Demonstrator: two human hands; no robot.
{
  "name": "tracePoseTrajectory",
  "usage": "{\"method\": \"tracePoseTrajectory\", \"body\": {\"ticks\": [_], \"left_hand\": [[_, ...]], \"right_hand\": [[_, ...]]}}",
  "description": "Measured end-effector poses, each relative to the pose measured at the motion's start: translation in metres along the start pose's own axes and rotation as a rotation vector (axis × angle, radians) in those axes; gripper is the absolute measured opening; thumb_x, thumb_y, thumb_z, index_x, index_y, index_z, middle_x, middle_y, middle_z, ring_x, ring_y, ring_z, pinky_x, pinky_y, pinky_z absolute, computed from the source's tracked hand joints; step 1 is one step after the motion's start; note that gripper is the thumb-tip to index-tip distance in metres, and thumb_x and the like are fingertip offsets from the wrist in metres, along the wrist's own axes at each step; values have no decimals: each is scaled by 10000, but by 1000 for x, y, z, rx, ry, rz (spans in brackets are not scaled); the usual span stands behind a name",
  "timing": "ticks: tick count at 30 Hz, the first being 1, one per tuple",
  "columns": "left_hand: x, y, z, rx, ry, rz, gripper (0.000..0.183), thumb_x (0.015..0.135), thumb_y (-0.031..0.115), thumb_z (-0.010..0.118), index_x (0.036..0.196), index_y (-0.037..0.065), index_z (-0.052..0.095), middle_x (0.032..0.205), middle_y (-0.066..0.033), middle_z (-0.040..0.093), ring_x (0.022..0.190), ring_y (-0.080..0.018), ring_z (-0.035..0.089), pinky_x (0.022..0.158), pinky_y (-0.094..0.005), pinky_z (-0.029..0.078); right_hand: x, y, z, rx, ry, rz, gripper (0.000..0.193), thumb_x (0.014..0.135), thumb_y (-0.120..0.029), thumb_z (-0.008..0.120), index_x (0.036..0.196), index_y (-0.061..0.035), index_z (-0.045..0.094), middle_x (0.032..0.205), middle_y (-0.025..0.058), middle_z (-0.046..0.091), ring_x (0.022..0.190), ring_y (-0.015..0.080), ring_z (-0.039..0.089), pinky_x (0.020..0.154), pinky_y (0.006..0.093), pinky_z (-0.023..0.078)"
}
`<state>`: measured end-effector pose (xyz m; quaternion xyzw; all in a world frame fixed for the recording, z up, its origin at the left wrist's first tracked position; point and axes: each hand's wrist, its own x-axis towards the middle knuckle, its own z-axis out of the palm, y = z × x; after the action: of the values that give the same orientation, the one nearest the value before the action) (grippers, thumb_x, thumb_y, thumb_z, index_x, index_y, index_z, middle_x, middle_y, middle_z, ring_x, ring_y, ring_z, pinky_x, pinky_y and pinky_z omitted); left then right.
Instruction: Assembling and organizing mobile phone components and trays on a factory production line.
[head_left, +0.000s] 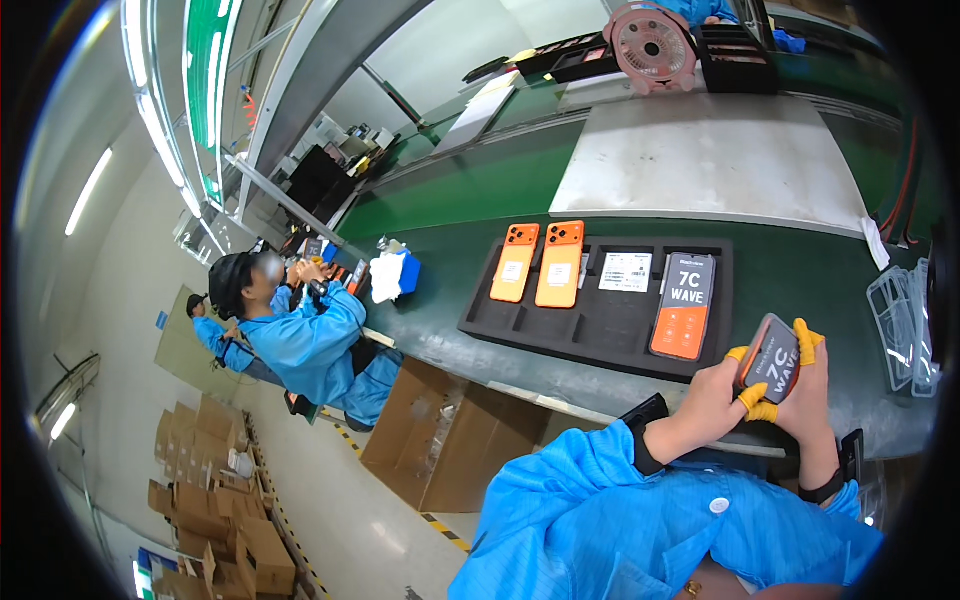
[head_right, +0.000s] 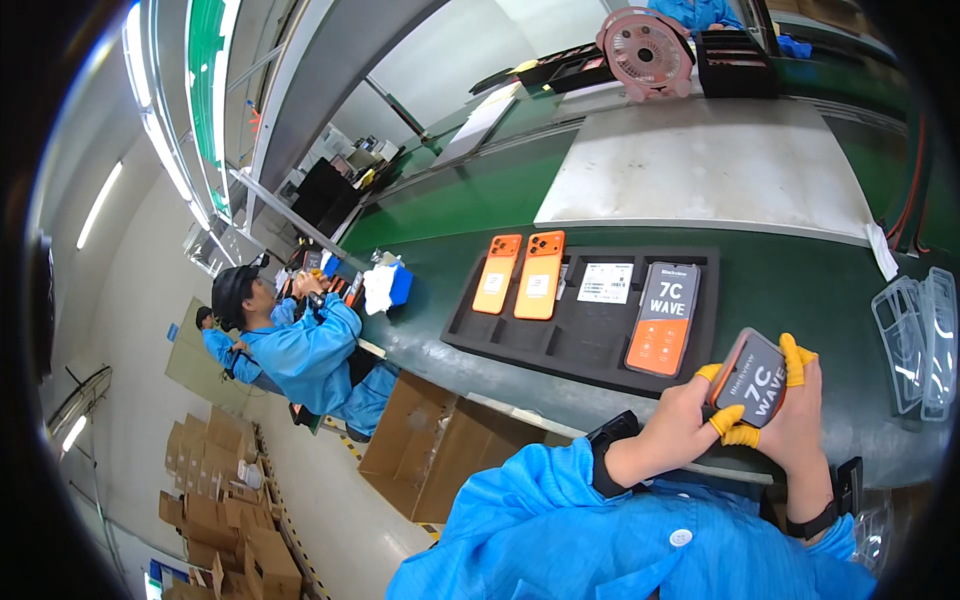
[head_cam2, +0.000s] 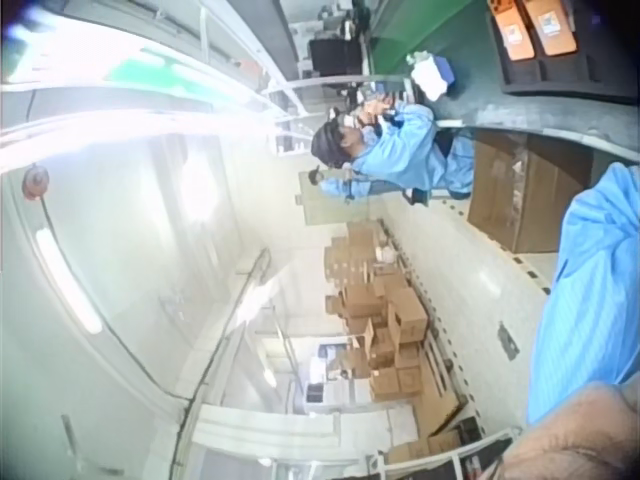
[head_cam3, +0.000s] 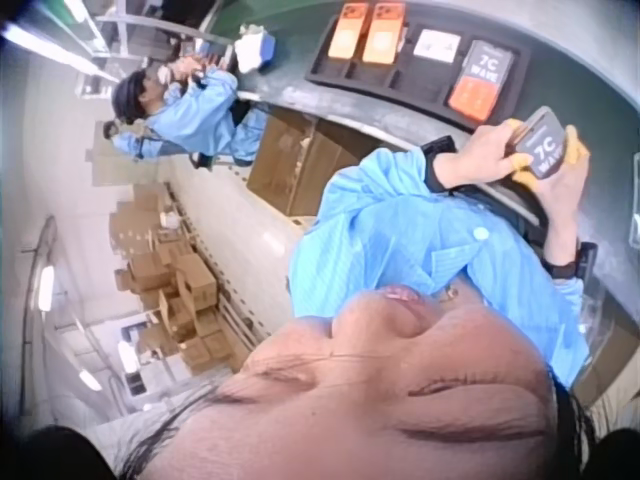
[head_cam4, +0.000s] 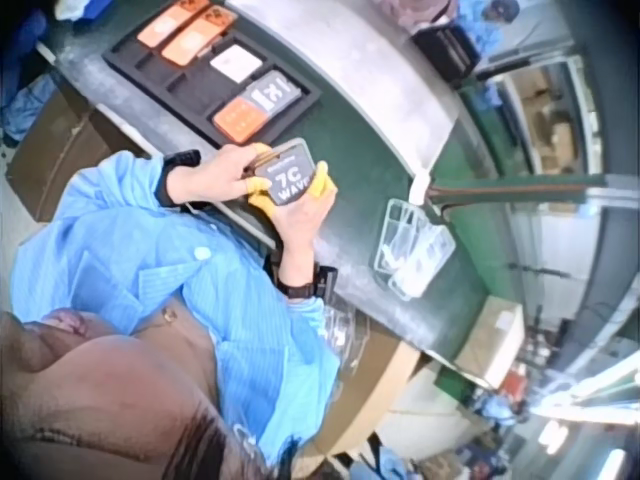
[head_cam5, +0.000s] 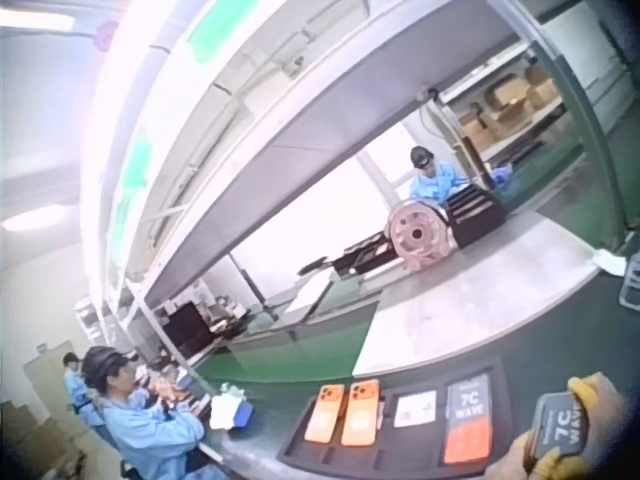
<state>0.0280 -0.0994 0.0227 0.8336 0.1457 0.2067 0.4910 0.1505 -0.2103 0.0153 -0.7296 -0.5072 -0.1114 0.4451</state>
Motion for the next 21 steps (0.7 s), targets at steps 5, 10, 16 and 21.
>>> {"method": "tracePoseTrajectory", "body": {"ticks": [5,10,16,21], "left_hand": [[6,2,-3,108,109,-152,321,742,140,607,986,-35,494,724,-130,582,646,-200,579,571,-296,442],[13,-16,-15,-19,183,20,318,741,123,602,1001,-23,490,713,-151,585,623,-234,588,555,-304,440],[10,-17,-16,58,189,66,290,735,87,603,968,-46,494,746,-170,598,676,-258,605,578,-296,441],[18,-28,-16,-89,188,4,253,742,62,598,951,-45,503,800,-153,597,712,-196,578,631,-274,431]], "right_hand": [[15,5,-13,124,-253,21,1110,344,-547,752,1206,21,342,1039,189,446,933,352,462,811,404,372],[21,9,-18,-9,-173,-3,1006,457,-511,736,1217,9,330,1159,210,409,1055,362,405,906,396,318],[12,30,-9,102,-222,269,586,550,-429,729,917,-3,565,801,166,584,726,289,576,663,346,461],[5,19,-5,-26,-108,323,536,530,-445,732,804,-10,579,665,141,575,600,288,572,566,341,463]]}}
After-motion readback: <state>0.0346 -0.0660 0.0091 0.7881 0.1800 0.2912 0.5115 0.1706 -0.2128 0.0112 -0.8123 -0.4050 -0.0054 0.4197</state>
